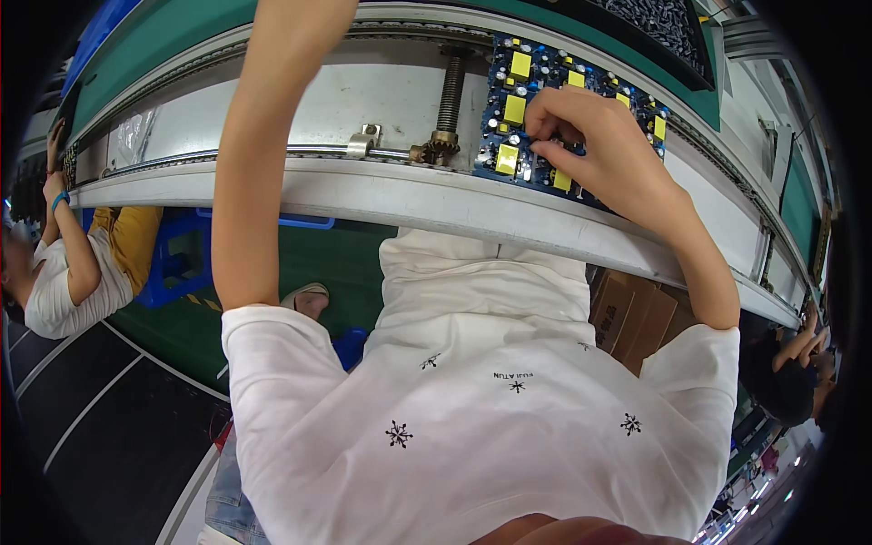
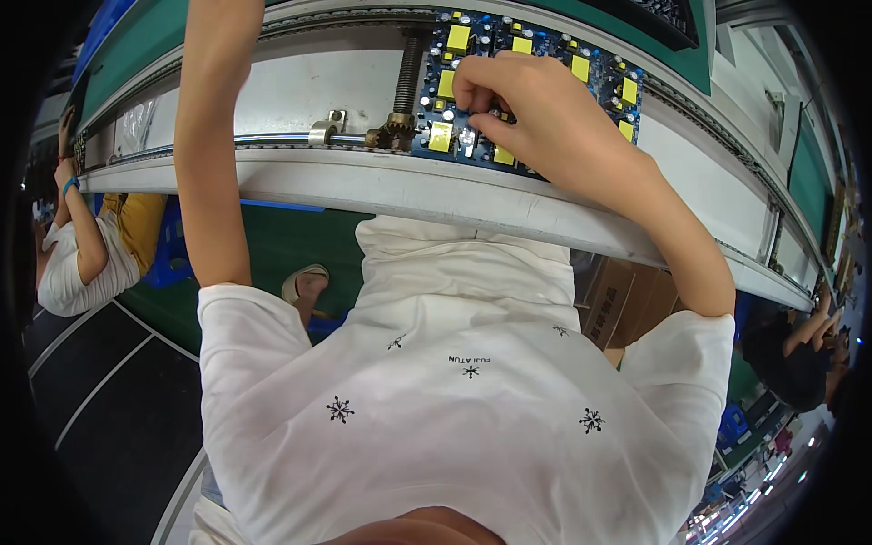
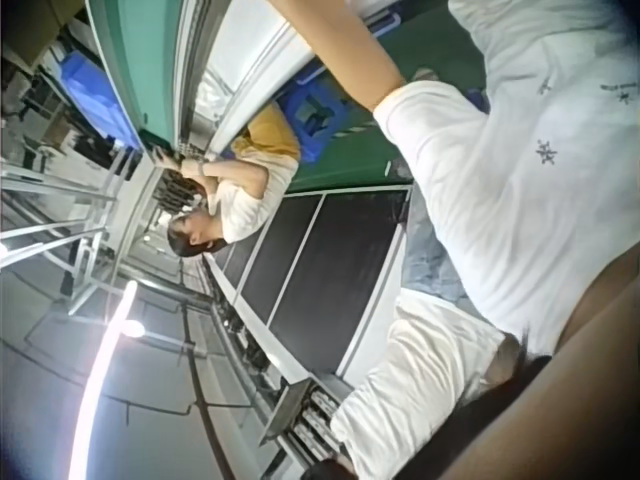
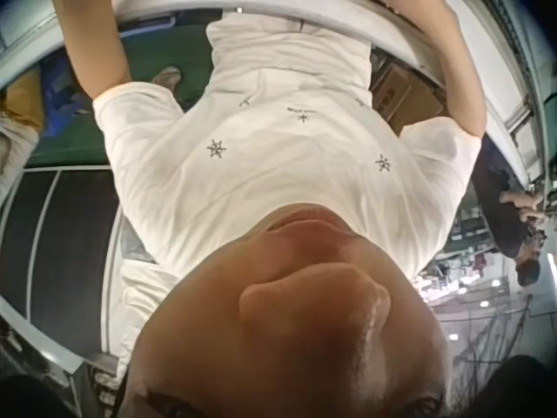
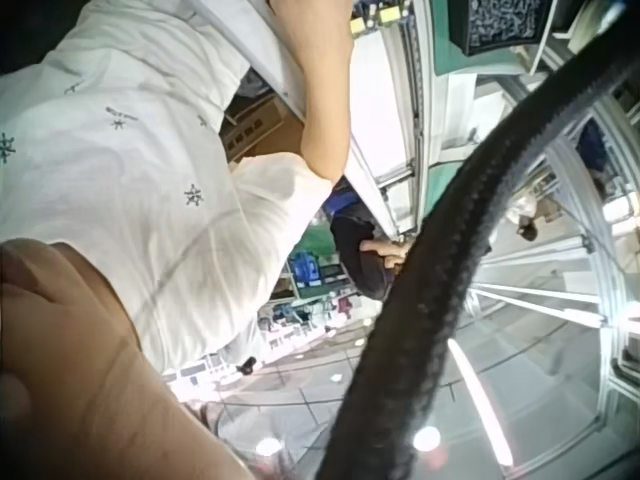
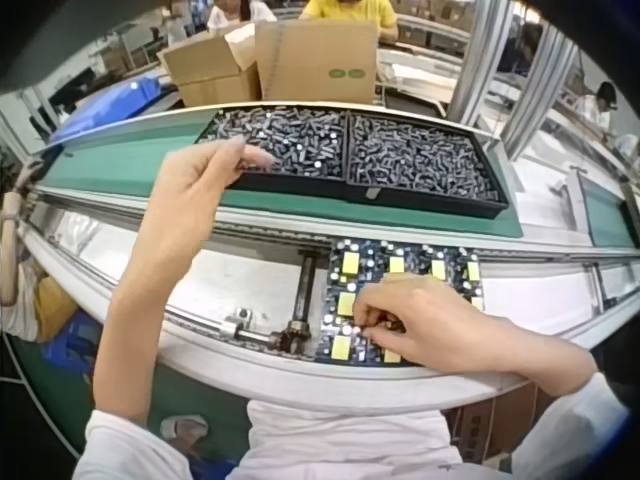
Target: Manual assembly of electronic components onto a circuit board tray on a production line.
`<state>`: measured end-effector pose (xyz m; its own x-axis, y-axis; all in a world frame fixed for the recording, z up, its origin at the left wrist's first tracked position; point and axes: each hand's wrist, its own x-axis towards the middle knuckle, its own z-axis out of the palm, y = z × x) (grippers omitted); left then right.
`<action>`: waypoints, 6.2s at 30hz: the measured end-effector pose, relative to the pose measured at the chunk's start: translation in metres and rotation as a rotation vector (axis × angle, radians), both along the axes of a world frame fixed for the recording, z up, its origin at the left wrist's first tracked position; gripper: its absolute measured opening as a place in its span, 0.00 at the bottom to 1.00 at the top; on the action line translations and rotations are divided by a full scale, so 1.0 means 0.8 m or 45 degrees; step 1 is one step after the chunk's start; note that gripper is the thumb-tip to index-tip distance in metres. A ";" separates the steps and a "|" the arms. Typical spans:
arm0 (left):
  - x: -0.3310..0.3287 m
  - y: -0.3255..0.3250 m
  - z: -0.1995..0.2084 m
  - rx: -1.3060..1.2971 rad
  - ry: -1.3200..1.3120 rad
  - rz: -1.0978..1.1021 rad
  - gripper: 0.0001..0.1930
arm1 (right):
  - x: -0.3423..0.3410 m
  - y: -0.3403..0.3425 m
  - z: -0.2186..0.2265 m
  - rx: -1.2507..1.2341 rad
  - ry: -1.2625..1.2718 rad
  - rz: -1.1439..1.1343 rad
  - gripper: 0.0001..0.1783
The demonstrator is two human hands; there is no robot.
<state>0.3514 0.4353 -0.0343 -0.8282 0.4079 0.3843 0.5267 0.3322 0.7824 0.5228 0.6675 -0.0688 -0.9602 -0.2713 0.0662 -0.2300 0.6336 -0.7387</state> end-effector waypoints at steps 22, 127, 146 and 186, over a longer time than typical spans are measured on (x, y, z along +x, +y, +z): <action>0.110 0.012 -0.029 -0.116 -0.390 -0.511 0.05 | -0.010 0.015 -0.014 0.137 0.546 0.362 0.10; -0.140 0.066 -0.018 -0.657 0.413 -0.034 0.12 | -0.041 0.119 -0.005 -0.125 0.023 0.074 0.05; -0.126 0.085 -0.029 -0.587 0.741 0.054 0.08 | -0.045 0.096 -0.003 0.225 0.157 -0.103 0.04; 0.057 0.112 -0.021 -0.338 -0.338 -0.729 0.07 | -0.056 0.110 0.005 0.313 0.405 -0.029 0.07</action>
<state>0.3970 0.5246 -0.0508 -0.5062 0.8621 0.0243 0.4781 0.2571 0.8398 0.4784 0.7555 -0.0652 -0.9083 -0.2950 0.2967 -0.4065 0.7899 -0.4591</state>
